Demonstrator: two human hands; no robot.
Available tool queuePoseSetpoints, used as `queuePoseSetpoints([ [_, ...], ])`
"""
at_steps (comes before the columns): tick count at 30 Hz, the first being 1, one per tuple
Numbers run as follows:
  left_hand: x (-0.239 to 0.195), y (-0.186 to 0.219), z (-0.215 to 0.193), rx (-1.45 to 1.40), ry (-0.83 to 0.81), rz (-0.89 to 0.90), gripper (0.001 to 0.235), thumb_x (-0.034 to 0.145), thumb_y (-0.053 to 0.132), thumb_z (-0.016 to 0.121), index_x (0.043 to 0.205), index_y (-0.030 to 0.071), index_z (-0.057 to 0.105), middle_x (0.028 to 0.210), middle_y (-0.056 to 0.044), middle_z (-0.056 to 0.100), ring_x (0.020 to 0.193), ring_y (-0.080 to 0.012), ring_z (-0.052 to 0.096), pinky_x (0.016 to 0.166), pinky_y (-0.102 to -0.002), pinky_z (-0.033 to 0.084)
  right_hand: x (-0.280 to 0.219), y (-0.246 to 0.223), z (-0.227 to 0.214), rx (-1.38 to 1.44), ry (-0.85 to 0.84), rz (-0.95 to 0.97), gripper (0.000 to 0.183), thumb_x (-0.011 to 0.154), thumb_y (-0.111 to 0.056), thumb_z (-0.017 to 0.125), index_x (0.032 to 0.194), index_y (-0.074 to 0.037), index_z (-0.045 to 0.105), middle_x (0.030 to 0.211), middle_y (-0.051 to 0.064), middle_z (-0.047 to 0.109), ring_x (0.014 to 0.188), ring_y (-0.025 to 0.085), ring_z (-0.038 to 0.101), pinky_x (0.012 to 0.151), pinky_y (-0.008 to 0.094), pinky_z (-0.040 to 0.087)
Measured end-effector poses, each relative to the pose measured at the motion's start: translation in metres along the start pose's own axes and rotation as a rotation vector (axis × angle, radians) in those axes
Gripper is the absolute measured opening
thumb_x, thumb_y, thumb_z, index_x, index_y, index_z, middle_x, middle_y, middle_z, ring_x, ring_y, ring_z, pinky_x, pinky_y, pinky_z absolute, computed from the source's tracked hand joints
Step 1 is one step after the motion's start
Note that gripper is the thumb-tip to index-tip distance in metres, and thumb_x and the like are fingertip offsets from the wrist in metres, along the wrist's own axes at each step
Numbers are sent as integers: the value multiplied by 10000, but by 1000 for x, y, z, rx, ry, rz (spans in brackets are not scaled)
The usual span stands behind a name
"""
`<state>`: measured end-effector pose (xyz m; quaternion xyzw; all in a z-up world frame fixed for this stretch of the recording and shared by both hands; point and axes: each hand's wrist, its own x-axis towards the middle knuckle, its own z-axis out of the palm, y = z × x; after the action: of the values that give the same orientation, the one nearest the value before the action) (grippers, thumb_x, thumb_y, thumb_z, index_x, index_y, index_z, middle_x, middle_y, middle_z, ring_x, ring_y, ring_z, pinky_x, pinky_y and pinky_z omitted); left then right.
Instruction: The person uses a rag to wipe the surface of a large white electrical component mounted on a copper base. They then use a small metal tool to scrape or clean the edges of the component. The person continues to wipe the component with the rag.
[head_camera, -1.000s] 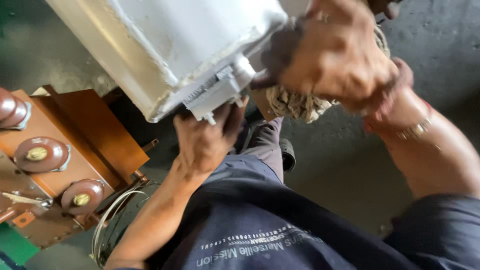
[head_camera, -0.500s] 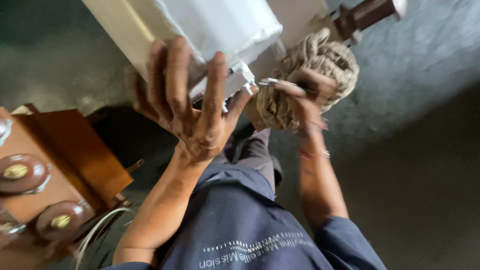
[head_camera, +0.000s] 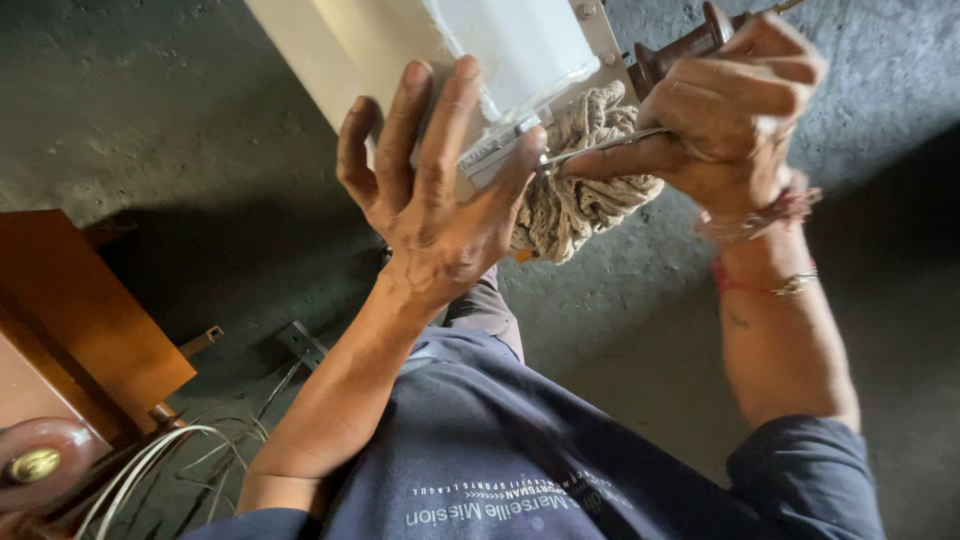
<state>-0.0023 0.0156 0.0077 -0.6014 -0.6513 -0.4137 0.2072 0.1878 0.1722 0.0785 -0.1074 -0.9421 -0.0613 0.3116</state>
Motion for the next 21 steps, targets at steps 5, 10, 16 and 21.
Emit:
queuePoseSetpoints([
  [5, 4, -1, -9, -31, -35, 51, 211, 1053, 316, 739, 1261, 351, 740, 1482, -62, 546, 1423, -302, 429, 1204, -549, 230, 38, 2, -29, -262, -324, -224, 599, 813, -748, 675, 621, -184, 606, 595, -60, 548, 579, 94, 534, 667, 306, 400],
  [10, 3, -6, -18, -74, -131, 67, 238, 1068, 329, 742, 1306, 345, 733, 1506, -102, 537, 1431, -346, 406, 1187, -592, 224, 96, -32, -44, -532, -428, -463, 506, 865, -662, 709, 657, -223, 567, 635, -93, 502, 677, 61, 564, 754, 271, 479],
  [16, 3, -3, -11, -54, -73, 81, 245, 1064, 324, 779, 1305, 328, 739, 1498, -109, 537, 1442, -338, 404, 1202, -574, 226, 74, -12, -31, -526, -499, -474, 621, 972, -688, 642, 650, -180, 486, 639, -68, 414, 617, 60, 463, 667, 245, 379],
  [21, 1, -2, -4, -1, -18, 78, 284, 1056, 366, 812, 1317, 367, 699, 1527, -46, 504, 1463, -293, 382, 1252, -526, 200, -10, 29, 11, -98, -151, -83, 651, 748, -753, 686, 564, -179, 439, 535, -68, 339, 459, 119, 301, 613, 338, 372],
])
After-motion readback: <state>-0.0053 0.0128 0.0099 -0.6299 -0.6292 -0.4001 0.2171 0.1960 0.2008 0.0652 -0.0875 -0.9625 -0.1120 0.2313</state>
